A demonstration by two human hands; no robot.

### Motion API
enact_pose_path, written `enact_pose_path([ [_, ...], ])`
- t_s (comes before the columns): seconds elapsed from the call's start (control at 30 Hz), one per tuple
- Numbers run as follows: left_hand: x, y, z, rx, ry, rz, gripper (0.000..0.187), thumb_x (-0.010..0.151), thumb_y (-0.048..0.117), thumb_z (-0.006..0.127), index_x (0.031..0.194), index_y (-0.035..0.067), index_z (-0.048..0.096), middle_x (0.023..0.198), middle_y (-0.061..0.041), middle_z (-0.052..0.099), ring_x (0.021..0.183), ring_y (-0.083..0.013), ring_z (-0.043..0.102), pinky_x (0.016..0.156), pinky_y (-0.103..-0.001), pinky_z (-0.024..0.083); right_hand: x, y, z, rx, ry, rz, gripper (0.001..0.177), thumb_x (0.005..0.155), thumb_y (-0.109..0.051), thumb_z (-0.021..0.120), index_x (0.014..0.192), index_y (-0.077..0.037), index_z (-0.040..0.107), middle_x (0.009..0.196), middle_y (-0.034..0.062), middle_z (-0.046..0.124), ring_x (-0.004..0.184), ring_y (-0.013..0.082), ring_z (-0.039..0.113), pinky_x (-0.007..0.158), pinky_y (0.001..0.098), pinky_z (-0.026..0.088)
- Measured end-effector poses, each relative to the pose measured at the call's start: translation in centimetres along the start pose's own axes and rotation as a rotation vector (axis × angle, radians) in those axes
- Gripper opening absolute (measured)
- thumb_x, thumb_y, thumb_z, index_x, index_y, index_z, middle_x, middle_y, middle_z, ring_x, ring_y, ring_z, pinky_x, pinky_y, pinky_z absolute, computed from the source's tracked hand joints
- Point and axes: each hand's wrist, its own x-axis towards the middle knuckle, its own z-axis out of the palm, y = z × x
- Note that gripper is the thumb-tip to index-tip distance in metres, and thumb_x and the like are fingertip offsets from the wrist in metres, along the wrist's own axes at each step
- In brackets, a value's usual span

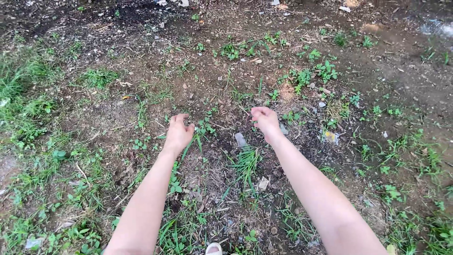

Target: Pulling weeds and grass from the ground by hand.

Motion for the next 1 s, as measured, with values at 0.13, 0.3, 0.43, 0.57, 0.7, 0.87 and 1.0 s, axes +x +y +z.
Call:
enact_pose_path([
  [0.13, -0.8, 1.5, -0.1, 0.029, 0.015, 0.083, 0.042, 0.095, 0.02, 0.067, 0.133, 0.005, 0.056, 0.129, -0.017, 0.055, 0.088, -0.0238, 0.069, 0.095, -0.04, 0.053, -1.9, -1.5, -2.0, 0.036, 0.022, -0.036, 0.019, 0.097, -0.013, 0.061, 0.11, -0.006, 0.073, 0.104, 0.0016, 0.072, 0.084, 0.0099, 0.064, 0.072, 0.0272, 0.054],
  [0.3, -1.3, 2.1, 0.2, -0.03, 0.122, 0.269, 0.025, 0.094, 0.018, 0.069, 0.112, 0.003, 0.062, 0.111, -0.015, 0.065, 0.091, -0.0228, 0.067, 0.086, -0.039, 0.056, -3.3, -2.2, -3.6, 0.064, 0.061, -0.108, 0.015, 0.094, -0.01, 0.065, 0.103, -0.004, 0.075, 0.101, 0.0031, 0.073, 0.075, 0.0083, 0.059, 0.065, 0.0259, 0.051],
  [0.43, -3.0, 4.1, -1.0, -0.131, 0.094, 0.253, 0.02, 0.096, 0.02, 0.067, 0.104, 0.002, 0.063, 0.096, -0.012, 0.073, 0.081, -0.0206, 0.069, 0.078, -0.036, 0.056, -6.2, -4.6, -4.1, 0.035, 0.075, -0.108, 0.015, 0.096, -0.018, 0.067, 0.091, -0.004, 0.069, 0.094, 0.0005, 0.072, 0.072, 0.0076, 0.059, 0.064, 0.025, 0.053],
  [0.57, -5.6, 5.4, -2.7, -0.148, 0.08, 0.201, 0.027, 0.097, 0.028, 0.068, 0.099, 0.002, 0.065, 0.088, -0.014, 0.073, 0.077, -0.0223, 0.068, 0.074, -0.036, 0.054, -7.8, -5.5, -4.1, 0.058, 0.067, -0.134, 0.026, 0.1, -0.023, 0.068, 0.083, -0.005, 0.062, 0.082, 0.0029, 0.065, 0.071, 0.0092, 0.06, 0.063, 0.0265, 0.052],
  [0.7, -7.2, 4.2, -3.3, -0.097, 0.086, 0.159, 0.03, 0.098, 0.033, 0.067, 0.098, 0.003, 0.066, 0.087, -0.018, 0.072, 0.077, -0.0265, 0.068, 0.076, -0.038, 0.053, -8.4, -5.5, -4.3, 0.146, -0.007, -0.196, 0.028, 0.102, -0.024, 0.064, 0.082, -0.005, 0.062, 0.08, 0.0022, 0.065, 0.069, 0.0098, 0.059, 0.062, 0.0269, 0.052],
  [0.87, -8.8, 0.8, -3.4, 0.108, 0.119, 0.205, 0.038, 0.105, 0.035, 0.067, 0.093, -0.001, 0.07, 0.11, -0.025, 0.071, 0.105, -0.036, 0.069, 0.095, -0.044, 0.052, -9.0, -4.8, -3.9, 0.198, -0.039, -0.21, 0.011, 0.1, -0.006, 0.057, 0.103, -0.002, 0.066, 0.094, 0.004, 0.068, 0.08, 0.0139, 0.07, 0.071, 0.0283, 0.06],
  [1.0, -9.7, -0.7, -3.9, -0.025, 0.167, 0.252, 0.025, 0.09, 0.027, 0.071, 0.106, 0.009, 0.075, 0.142, -0.024, 0.055, 0.127, -0.0379, 0.056, 0.1, -0.043, 0.048, -8.7, -3.2, -3.5, 0.22, -0.06, -0.247, 0.021, 0.094, 0.009, 0.056, 0.114, 0.005, 0.061, 0.105, 0.011, 0.066, 0.092, 0.0205, 0.074, 0.078, 0.0299, 0.065],
])
